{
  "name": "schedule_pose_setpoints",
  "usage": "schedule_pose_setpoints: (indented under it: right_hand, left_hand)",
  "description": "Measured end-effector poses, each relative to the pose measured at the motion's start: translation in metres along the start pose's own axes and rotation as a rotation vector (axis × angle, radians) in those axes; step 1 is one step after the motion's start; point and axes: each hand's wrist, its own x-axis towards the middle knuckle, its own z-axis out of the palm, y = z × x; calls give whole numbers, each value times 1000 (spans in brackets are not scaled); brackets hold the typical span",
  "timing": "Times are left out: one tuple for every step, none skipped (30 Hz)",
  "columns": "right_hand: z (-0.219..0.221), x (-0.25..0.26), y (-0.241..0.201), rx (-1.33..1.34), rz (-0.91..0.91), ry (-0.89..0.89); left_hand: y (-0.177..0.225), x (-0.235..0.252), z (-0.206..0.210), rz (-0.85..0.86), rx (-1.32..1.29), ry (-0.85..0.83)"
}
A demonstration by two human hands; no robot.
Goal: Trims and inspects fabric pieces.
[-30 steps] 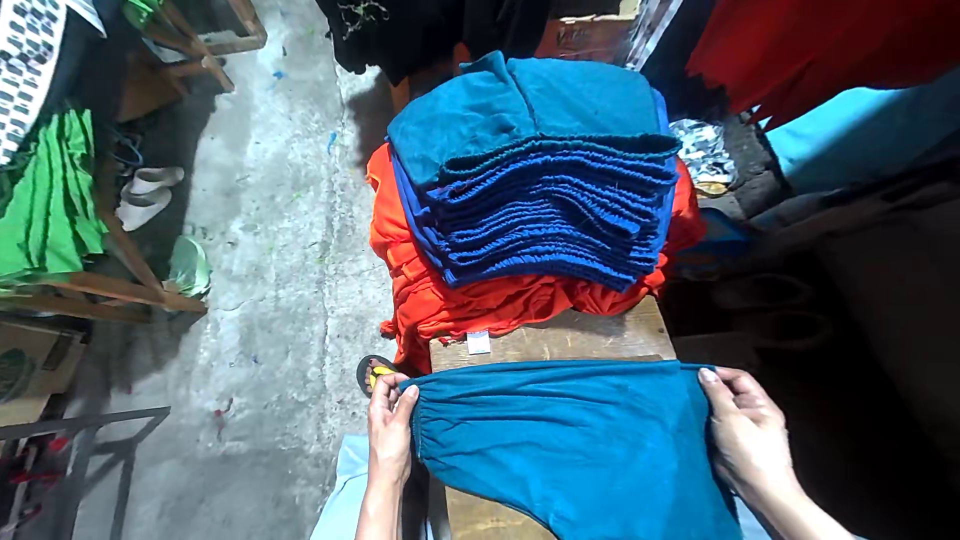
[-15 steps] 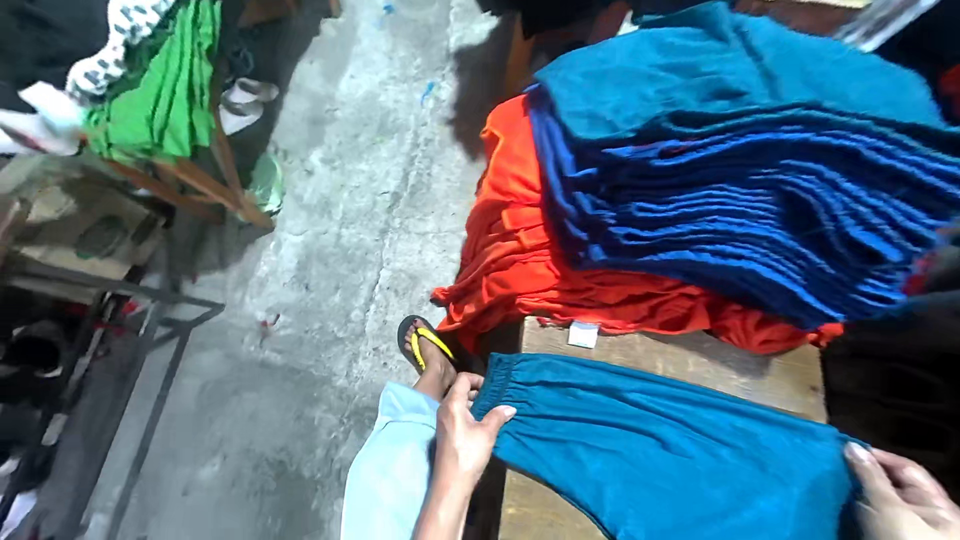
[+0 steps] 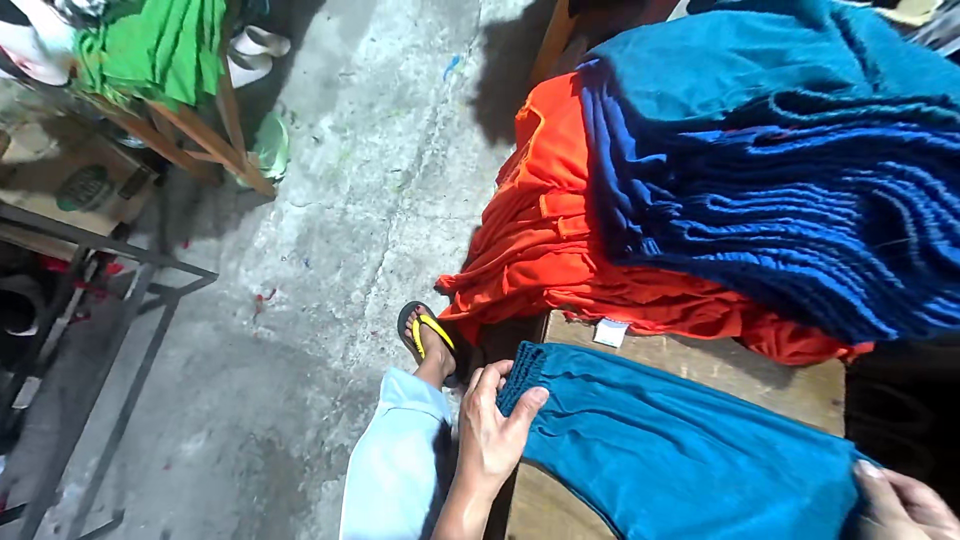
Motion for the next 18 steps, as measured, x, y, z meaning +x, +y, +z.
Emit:
schedule_pose_setpoints:
  right_hand:
    - [-1,0,1,-3,-2,-2]
    - [-1,0,1,-3,-3,-5]
    - [0,0,1,2,-3,2]
    - [1,0,1,10,0,16]
    - [2,1,0,15,9,27]
    - [3,1,0,24,20,40]
    - [3,2,-2,36,36,37]
    - [3,3,-5,59,66,32]
    - [4,3,-9,100,108,28]
    - [3,3,-10,134,143,10]
    - [2,3,-8,164,164,-18]
    - [0,4,-6,206,175,-35]
    - [0,6,-4,247,178,-45]
    - [0,6,-3,282,182,-50]
    - [0,7,-2,315,189,-53]
    - [0,8,-1,347,198,-58]
    - [0,8,-1,379,205,-66]
    - [0,8,0,406,216,-70]
  left_hand:
    - [1,3,0,-48,-35,-14]
    - [0,6,0,-104,-83,-26]
    - [-3,10,2,-151,-132,-27]
    - [-8,14,4,-178,-173,-29]
    - [-13,17,4,-193,-207,-43]
    - [-16,20,4,-201,-226,-69]
    - [-18,23,3,-202,-225,-98]
    - [-17,27,1,-205,-213,-128]
    - [-14,30,-1,-211,-195,-162]
    - [-11,34,-2,-210,-175,-189]
    - [-9,39,-1,-187,-159,-200]
    - [-9,44,2,-153,-147,-191]
    - [-7,49,6,-119,-139,-187]
    - [-7,53,9,-79,-133,-182]
    - [-9,56,12,-40,-128,-160]
    - [-10,59,16,-19,-124,-132]
    - [-10,60,19,-21,-122,-107]
    - [-11,60,21,-33,-125,-82]
